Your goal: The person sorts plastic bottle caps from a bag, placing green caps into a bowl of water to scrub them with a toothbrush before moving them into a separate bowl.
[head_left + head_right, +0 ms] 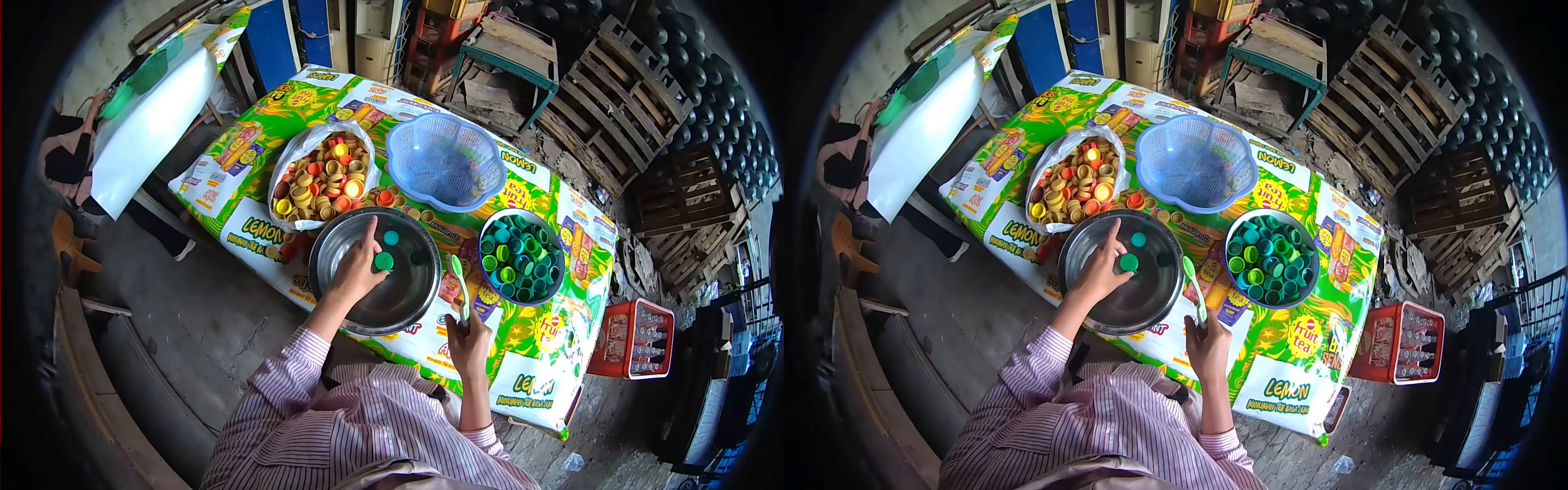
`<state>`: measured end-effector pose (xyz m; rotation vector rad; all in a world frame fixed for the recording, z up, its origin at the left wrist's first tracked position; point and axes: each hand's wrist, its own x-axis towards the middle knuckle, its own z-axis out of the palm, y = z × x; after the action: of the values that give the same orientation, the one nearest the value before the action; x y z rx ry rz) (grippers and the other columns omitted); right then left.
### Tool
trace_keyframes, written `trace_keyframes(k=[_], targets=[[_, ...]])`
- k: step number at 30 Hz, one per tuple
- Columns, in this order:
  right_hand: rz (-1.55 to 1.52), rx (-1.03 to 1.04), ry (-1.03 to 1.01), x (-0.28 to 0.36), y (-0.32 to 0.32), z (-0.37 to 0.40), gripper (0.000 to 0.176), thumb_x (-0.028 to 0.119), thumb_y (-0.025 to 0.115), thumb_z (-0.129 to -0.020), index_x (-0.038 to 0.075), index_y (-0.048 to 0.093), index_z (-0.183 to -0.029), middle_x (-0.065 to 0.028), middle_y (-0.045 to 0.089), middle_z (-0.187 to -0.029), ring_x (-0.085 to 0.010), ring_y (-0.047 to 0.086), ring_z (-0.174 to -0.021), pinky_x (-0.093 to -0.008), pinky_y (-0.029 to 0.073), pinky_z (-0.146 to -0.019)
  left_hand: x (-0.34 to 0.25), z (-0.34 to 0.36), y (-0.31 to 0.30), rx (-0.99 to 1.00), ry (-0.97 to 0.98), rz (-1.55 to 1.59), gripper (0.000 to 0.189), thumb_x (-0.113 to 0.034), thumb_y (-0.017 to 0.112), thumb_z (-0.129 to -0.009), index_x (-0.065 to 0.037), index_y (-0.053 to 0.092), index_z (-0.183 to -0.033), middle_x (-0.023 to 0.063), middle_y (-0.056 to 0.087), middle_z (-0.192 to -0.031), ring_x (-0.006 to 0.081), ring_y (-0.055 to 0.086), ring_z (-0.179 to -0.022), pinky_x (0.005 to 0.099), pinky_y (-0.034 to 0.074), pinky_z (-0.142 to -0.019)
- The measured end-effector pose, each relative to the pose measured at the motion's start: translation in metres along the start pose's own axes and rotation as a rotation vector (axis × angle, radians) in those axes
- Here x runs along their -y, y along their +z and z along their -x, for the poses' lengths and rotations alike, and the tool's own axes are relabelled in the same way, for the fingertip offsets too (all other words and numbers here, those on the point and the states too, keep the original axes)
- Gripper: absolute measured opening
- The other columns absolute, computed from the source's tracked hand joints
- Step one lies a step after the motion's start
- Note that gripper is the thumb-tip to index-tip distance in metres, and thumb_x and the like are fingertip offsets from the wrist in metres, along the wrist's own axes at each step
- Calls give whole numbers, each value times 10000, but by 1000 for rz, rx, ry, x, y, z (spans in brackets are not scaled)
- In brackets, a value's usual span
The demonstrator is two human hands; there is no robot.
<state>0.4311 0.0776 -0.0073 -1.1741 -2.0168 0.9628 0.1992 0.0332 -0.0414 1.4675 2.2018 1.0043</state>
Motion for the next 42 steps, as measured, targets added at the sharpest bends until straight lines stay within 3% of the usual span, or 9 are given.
trace_keyframes(k=[4, 8, 14, 18, 24, 32, 34, 38, 42], targets=[[-45, 48, -2, -3, 8, 2, 170, 82, 642, -758, -1, 561, -882, -11, 375, -448, -60, 313, -414, -255, 254, -395, -10, 7, -13, -26, 41, 156, 1085, 6, 686, -616, -80, -80, -1379, 123, 554, -909, 266, 565, -854, 348, 460, -810], [-65, 89, -30, -2, 12, 3, 233, 86, 645, -759, 4, 567, -962, -16, 389, -456, -56, 326, -414, -251, 258, -397, -14, 13, -23, -77, 86, 209, 1087, 9, 679, -620, -81, -100, -1374, 130, 582, -907, 259, 586, -847, 341, 466, -810], [-58, 186, -114, 11, 22, 5, 433, 27, 441, -868, 63, 371, -1294, -191, 507, -586, -266, 488, -462, -310, 408, -521, -19, 24, -26, -188, 73, 314, 1117, -20, 689, -642, -88, -167, -1356, 137, 616, -933, 247, 603, -884, 348, 475, -798], [31, 275, -288, 20, 35, 14, 467, 35, 457, -859, 124, 369, -1309, -213, 545, -635, -318, 561, -525, -351, 430, -509, -26, 32, -26, -213, 50, 328, 1122, -25, 692, -646, -78, -180, -1349, 138, 618, -925, 240, 609, -869, 339, 486, -787], [105, 193, -208, 13, 39, 8, 450, 42, 457, -858, 122, 389, -1296, -210, 543, -597, -328, 552, -496, -398, 409, -479, -22, 39, -24, -199, -14, 414, 1142, 2, 694, -646, -112, -199, -1347, 136, 603, -942, 199, 604, -875, 312, 488, -798], [69, 226, -177, 16, 39, 6, 448, 35, 458, -853, 102, 392, -1292, -198, 546, -590, -318, 573, -510, -385, 423, -492, -23, 43, -17, -224, 28, 446, 1132, 9, 695, -640, -103, -174, -1357, 133, 605, -926, 184, 607, -854, 297, 492, -783], [-58, 248, -331, 13, 42, 14, 448, 23, 452, -853, 93, 392, -1292, -189, 522, -554, -293, 550, -466, -358, 413, -464, -22, 43, -19, -242, 9, 459, 1136, -14, 707, -625, -70, -166, -1351, 135, 613, -911, 211, 616, -846, 305, 505, -773], [61, 282, -67, 13, 38, 15, 473, -7, 459, -837, 91, 387, -1295, -199, 548, -606, -290, 574, -514, -318, 432, -504, -17, 44, -19, -270, 10, 483, 1144, -21, 715, -625, -83, -162, -1357, 126, 608, -918, 197, 610, -851, 300, 491, -785], [-48, 259, -286, 7, 46, 23, 440, 13, 453, -851, 80, 399, -1283, -186, 513, -560, -250, 542, -461, -287, 401, -463, -16, 44, -17, -284, 23, 462, 1105, -30, 713, -632, -74, -109, -1370, 125, 607, -905, 192, 610, -836, 296, 493, -769]])
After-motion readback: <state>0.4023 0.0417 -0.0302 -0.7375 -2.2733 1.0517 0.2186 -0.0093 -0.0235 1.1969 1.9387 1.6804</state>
